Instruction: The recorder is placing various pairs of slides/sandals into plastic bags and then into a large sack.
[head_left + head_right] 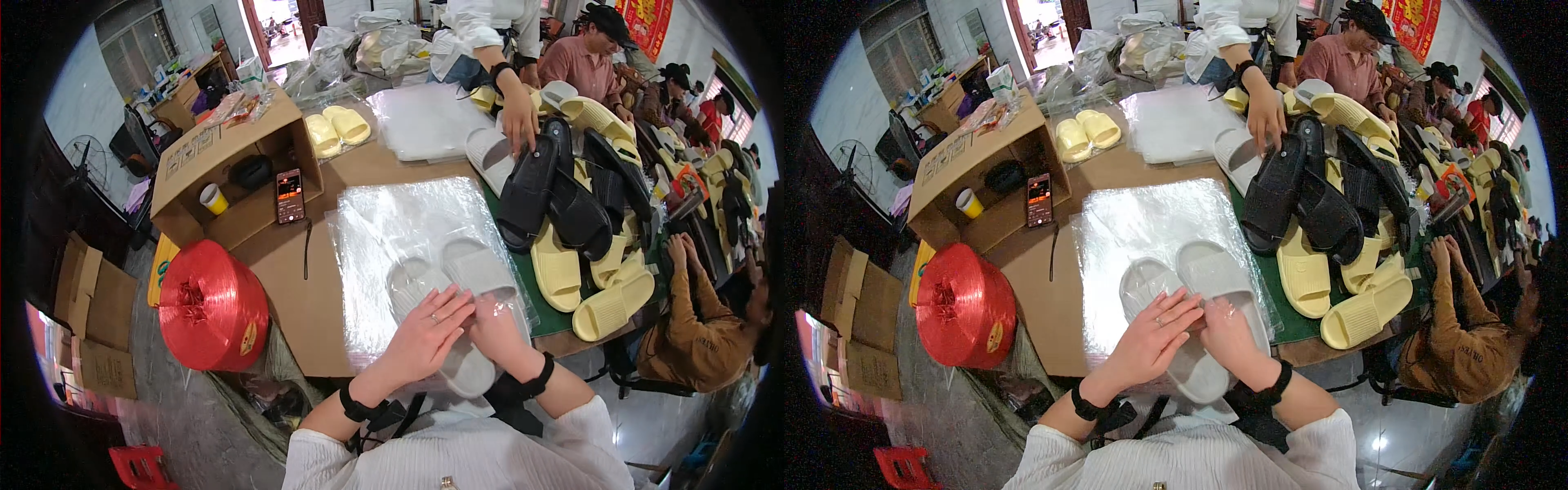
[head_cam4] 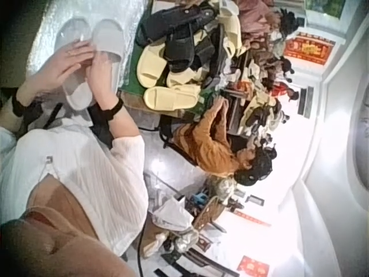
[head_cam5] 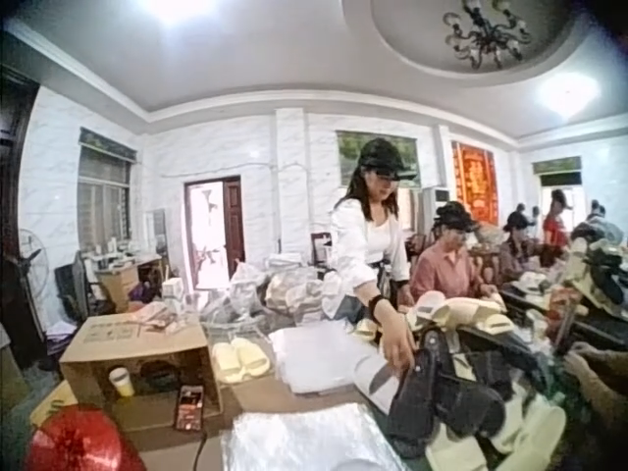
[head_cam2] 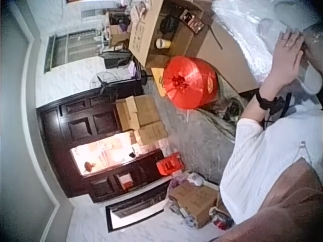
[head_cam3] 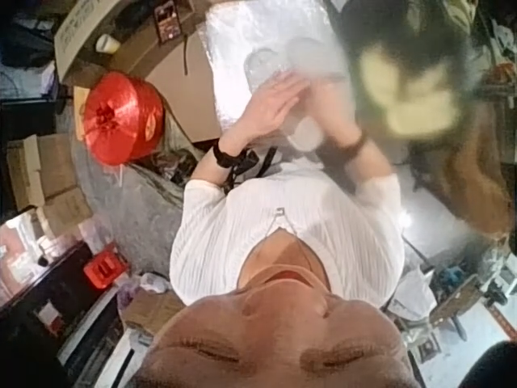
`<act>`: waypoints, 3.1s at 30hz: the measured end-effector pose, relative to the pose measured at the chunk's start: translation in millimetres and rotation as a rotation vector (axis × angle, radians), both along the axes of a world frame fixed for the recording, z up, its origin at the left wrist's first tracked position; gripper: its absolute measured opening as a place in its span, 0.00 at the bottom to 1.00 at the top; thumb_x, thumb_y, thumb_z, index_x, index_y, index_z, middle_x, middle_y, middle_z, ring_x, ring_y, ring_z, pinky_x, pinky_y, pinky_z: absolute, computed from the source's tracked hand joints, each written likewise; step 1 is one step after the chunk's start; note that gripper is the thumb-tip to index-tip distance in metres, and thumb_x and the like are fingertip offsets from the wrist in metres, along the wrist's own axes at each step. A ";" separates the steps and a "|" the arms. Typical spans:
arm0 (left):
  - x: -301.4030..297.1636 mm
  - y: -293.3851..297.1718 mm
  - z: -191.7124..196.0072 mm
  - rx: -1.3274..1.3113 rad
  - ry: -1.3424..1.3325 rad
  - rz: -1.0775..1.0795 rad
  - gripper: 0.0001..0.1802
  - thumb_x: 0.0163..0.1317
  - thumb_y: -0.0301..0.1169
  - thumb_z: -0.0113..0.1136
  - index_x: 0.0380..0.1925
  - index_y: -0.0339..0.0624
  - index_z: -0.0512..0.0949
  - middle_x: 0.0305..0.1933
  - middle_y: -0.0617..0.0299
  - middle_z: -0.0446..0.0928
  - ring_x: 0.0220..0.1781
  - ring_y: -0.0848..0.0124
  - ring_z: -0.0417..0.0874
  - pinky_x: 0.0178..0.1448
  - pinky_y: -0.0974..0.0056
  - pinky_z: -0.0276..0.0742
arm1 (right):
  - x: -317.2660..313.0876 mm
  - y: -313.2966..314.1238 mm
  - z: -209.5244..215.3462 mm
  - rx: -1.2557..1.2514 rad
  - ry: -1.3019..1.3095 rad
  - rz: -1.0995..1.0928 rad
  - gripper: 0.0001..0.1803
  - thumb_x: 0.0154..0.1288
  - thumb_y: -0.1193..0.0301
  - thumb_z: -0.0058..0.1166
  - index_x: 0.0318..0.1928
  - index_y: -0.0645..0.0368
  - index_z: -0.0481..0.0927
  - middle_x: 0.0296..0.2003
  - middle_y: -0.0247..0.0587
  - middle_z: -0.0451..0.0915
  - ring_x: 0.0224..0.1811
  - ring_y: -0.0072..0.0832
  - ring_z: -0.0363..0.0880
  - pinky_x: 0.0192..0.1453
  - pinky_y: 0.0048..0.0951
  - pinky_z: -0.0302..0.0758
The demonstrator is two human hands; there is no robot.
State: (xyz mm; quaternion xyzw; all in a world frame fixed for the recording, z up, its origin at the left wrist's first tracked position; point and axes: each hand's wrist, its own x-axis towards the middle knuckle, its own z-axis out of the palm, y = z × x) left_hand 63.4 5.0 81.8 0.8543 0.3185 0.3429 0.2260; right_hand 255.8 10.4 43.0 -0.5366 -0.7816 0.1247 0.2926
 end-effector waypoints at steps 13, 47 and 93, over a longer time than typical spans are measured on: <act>-10.3 -5.2 -2.9 0.157 0.094 0.108 0.23 0.66 0.27 0.56 0.61 0.35 0.74 0.70 0.50 0.70 0.74 0.50 0.66 0.74 0.51 0.64 | -11.5 25.7 -23.9 -0.056 0.023 0.044 0.10 0.62 0.70 0.56 0.33 0.66 0.76 0.35 0.59 0.77 0.39 0.56 0.77 0.42 0.52 0.74; -119.4 -34.4 -49.9 -0.427 -0.260 0.871 0.25 0.64 0.22 0.57 0.63 0.41 0.75 0.27 0.64 0.76 0.27 0.76 0.77 0.34 0.69 0.74 | 73.3 -15.0 31.9 -0.274 0.208 0.031 0.16 0.62 0.76 0.61 0.51 0.56 0.84 0.44 0.40 0.84 0.31 0.26 0.82 0.38 0.27 0.79; -63.6 -67.7 -86.1 -0.412 -0.349 0.856 0.13 0.59 0.29 0.61 0.19 0.34 0.71 0.16 0.66 0.70 0.21 0.78 0.69 0.27 0.68 0.66 | 54.8 -34.7 -33.8 -0.034 0.037 -0.525 0.09 0.59 0.70 0.61 0.40 0.56 0.78 0.26 0.40 0.77 0.31 0.46 0.77 0.38 0.44 0.74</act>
